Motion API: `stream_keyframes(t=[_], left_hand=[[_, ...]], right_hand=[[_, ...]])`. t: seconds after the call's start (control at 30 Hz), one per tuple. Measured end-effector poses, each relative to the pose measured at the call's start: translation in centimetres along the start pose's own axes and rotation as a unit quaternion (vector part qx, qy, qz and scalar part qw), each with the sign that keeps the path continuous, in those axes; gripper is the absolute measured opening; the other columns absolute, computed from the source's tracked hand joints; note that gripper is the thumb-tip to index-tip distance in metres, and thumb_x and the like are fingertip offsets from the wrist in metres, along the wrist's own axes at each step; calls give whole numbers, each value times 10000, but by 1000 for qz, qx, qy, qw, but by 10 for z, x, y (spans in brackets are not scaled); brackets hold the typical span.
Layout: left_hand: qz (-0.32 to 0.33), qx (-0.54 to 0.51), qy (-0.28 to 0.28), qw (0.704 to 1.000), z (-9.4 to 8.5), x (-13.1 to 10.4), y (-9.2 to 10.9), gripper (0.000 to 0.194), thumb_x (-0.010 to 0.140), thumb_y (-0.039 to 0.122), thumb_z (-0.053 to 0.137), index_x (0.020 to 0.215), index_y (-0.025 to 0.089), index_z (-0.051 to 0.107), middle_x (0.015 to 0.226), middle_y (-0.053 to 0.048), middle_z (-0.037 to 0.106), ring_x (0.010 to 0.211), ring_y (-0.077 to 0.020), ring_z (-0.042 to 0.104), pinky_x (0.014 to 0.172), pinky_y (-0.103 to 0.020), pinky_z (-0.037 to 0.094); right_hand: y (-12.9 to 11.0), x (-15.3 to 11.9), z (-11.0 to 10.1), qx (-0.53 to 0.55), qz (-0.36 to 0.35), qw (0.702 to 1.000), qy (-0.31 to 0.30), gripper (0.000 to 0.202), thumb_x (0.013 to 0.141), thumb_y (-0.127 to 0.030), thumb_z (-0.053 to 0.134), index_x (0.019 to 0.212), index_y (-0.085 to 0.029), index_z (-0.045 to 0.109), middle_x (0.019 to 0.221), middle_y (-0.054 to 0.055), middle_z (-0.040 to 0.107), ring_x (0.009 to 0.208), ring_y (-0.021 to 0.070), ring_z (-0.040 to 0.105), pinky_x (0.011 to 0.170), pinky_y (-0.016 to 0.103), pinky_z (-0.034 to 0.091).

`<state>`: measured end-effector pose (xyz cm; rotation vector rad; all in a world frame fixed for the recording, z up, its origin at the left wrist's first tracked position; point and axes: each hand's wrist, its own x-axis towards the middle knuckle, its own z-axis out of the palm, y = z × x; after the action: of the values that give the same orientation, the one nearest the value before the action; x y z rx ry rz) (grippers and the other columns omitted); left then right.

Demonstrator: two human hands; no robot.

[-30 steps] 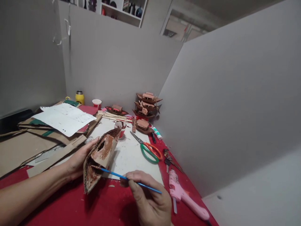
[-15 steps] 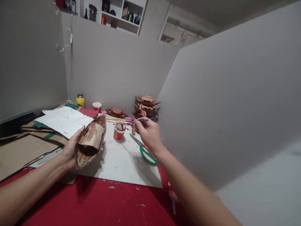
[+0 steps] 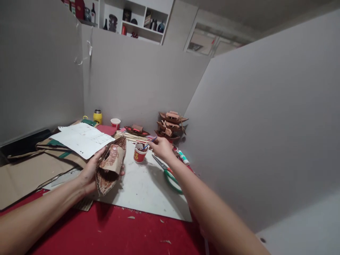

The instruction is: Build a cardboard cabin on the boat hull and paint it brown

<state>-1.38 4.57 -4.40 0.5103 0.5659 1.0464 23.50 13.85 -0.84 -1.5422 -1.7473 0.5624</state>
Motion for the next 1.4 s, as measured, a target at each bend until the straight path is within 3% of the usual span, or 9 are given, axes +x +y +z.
stream_keyframes(t=[0.13,0.27,0.47,0.6,0.7,0.93,1.13,1.4], left_hand=[[-27,6,-15,999,1,-4,-2,488,866,562,556,1105,140,609,698,-74,692,613,-289,718,553,-357,539],[-30,7,-22,999,1,-4,-3,509,873,571,544,1104,122,612,691,-87,692,583,-262,701,586,-365,546],[-65,39,-23,997,-3,-2,-5,565,891,623,460,1129,132,605,727,-109,716,626,-305,727,554,-345,517],[-74,43,-34,996,-2,-3,-8,552,903,608,449,1109,125,619,750,-125,732,625,-300,727,588,-350,517],[-95,40,-61,993,1,-7,-10,562,898,617,448,1074,117,636,765,-136,738,619,-295,727,588,-340,516],[-139,48,-110,983,10,-17,-13,565,944,575,368,1117,110,639,744,-132,734,601,-288,726,521,-316,513],[-143,50,-115,982,10,-17,-13,581,925,582,418,1241,129,599,775,-146,752,609,-305,733,515,-320,519],[-149,44,-113,981,12,-20,-12,595,945,582,354,1163,107,639,767,-150,746,612,-299,731,519,-327,527]], right_hand=[[6,-9,-6,41,-8,997,60,196,952,-319,606,1000,-132,643,915,18,669,730,136,649,647,292,562],[12,-18,-6,107,-15,988,115,172,947,-299,616,929,-130,641,841,-2,657,674,116,630,619,271,549],[7,-35,-15,264,-5,949,171,217,931,-318,632,816,-135,610,687,-45,605,529,76,550,497,206,470],[-5,-62,-20,372,21,917,143,354,706,-439,808,691,-157,594,558,-50,583,460,70,507,419,180,397],[-15,-89,-17,428,48,897,101,391,571,-433,875,664,-168,603,552,-36,604,445,75,510,403,183,407],[-24,-128,-1,498,96,860,60,369,565,-382,894,674,-150,630,574,-35,623,444,45,513,421,141,410],[-25,-130,2,511,97,851,72,344,574,-359,896,698,-150,652,574,-34,634,453,55,524,428,153,423],[-24,-132,5,520,108,843,79,369,536,-359,919,683,-155,648,557,-41,636,446,49,516,428,143,415]])
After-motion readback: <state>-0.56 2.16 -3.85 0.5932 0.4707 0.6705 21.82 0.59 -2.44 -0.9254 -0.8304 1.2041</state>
